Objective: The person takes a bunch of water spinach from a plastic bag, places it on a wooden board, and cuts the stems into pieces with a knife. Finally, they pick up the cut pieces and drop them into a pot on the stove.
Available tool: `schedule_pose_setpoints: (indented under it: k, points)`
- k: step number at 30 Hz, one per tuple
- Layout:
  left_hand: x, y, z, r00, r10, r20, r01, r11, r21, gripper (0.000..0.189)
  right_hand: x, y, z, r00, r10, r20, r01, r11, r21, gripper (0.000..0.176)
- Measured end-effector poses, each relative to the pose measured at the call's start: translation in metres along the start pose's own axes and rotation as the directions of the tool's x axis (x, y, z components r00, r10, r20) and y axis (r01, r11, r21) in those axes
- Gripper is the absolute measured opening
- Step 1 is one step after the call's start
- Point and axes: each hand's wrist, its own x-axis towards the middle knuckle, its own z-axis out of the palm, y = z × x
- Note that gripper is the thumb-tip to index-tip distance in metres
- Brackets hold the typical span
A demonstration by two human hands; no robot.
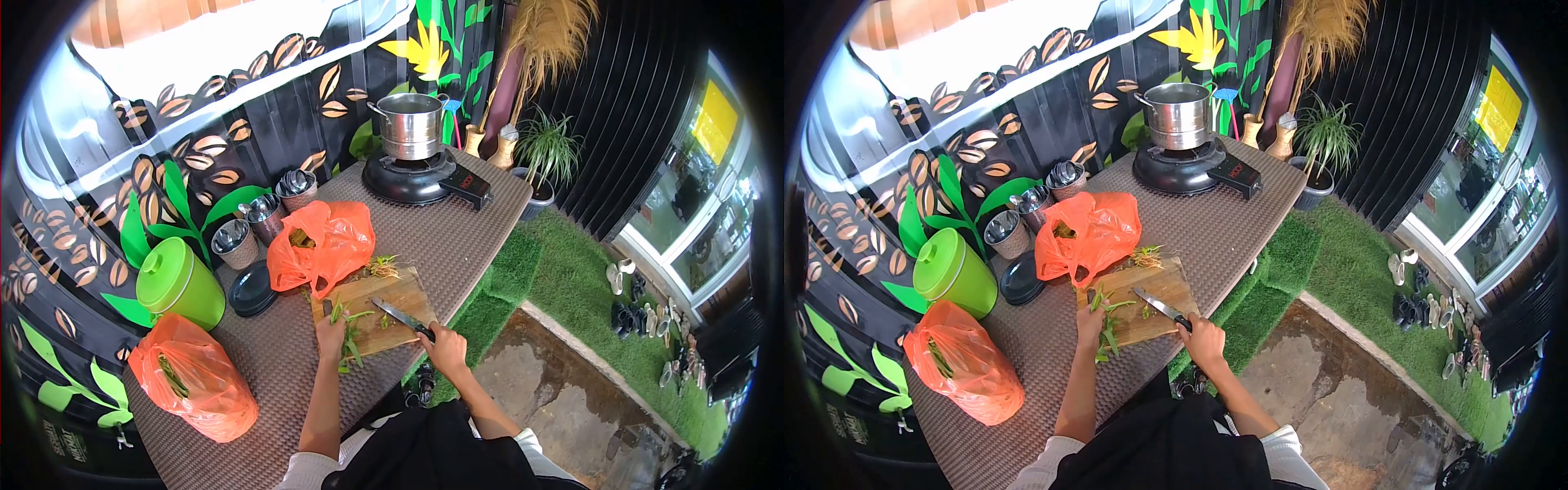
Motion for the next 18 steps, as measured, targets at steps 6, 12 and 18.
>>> schedule_pose_setpoints:
  k: [6, 12, 18]
  points:
    - [-0.002, 0.016, -0.005, 0.906, 0.403, -0.131, -0.338, 0.873, 0.351, 0.036, 0.002, 0.012, -0.001, 0.987, 0.041, 0.157, -0.062, 0.990, 0.129, 0.040]
    - [-0.010, 0.018, -0.004, 0.875, 0.484, -0.016, -0.437, 0.802, 0.407, 0.028, 0.008, 0.021, -0.018, 0.939, -0.128, 0.319, 0.079, 0.984, 0.161, 0.043]
    - [-0.008, 0.000, 0.001, 0.848, 0.529, 0.008, -0.424, 0.671, 0.608, 0.024, 0.029, 0.041, -0.025, 0.883, -0.368, 0.291, 0.330, 0.928, 0.171, 0.044]
